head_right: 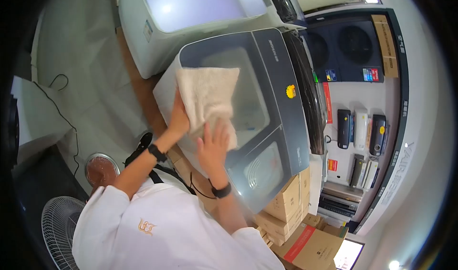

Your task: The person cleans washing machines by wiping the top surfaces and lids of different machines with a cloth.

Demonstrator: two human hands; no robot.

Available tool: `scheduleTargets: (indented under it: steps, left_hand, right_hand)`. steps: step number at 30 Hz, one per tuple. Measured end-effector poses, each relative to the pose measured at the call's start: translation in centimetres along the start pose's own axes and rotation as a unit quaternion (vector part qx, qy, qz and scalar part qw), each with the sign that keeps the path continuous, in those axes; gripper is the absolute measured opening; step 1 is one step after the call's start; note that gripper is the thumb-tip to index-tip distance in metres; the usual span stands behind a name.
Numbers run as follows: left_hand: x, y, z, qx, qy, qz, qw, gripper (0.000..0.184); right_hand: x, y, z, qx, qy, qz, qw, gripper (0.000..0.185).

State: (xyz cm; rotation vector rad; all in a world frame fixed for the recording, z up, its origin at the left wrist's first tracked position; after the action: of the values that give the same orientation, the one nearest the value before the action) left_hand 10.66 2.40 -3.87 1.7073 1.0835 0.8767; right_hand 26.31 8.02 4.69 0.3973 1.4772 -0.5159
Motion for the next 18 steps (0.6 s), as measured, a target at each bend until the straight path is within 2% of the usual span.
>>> scheduleTargets:
  steps: [1, 4, 5, 6, 9, 13, 15, 18]
  left_hand:
    - [0.0, 1.8, 0.9, 0.013, -0.017, -0.026, 0.999, 0.062]
    - [0.5, 0.5, 1.2, -0.015, -0.038, -0.051, 0.998, 0.058]
    - [0.5, -0.6, 0.4, -0.046, 0.017, -0.045, 0.998, 0.059]
    - [0.3, -1.5, -0.9, -0.026, 0.026, -0.069, 0.997, 0.058]
    - [-1.2, -2.8, -5.9, 0.009, 0.07, -0.074, 0.995, 0.06]
    - [-1.6, -9.1, -6.8, -0.091, 0.055, -0.049, 0.993, 0.061]
    - [0.2, -8.8, -4.1, -0.078, 0.03, -0.042, 0.996, 0.062]
    - [1.7, -6.2, 2.3, -0.068, -0.004, -0.04, 0.997, 0.063]
  right_hand:
    - [0.2, 1.5, 0.2, 0.009, 0.008, 0.003, 1.0, 0.062]
    - [0.8, 5.0, -0.6, 0.035, 0.038, 0.009, 0.999, 0.063]
    - [1.0, 5.2, -2.1, 0.05, 0.056, 0.007, 0.997, 0.063]
    - [1.1, 5.3, -3.6, 0.068, 0.076, 0.004, 0.995, 0.063]
    - [1.4, 1.6, -7.7, 0.072, 0.13, 0.014, 0.989, 0.064]
    - [0.9, -3.4, -6.8, -0.004, 0.118, -0.004, 0.993, 0.063]
    - [0.2, -4.0, -4.1, -0.032, 0.09, -0.035, 0.995, 0.062]
    - [0.8, -0.4, -0.9, -0.034, 0.075, 0.008, 0.997, 0.06]
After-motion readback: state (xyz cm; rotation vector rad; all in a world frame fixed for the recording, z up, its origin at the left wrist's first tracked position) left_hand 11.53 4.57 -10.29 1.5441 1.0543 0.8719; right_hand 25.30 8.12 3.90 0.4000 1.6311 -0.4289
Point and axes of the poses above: each hand's wrist, its own z-axis away from the middle knuckle, its own x-axis out of the palm, y = z × x, the point moved 6 cm from there along -z, towards the middle knuckle, and after that the axes turned 12 degrees about x, right-handed, at the moved point
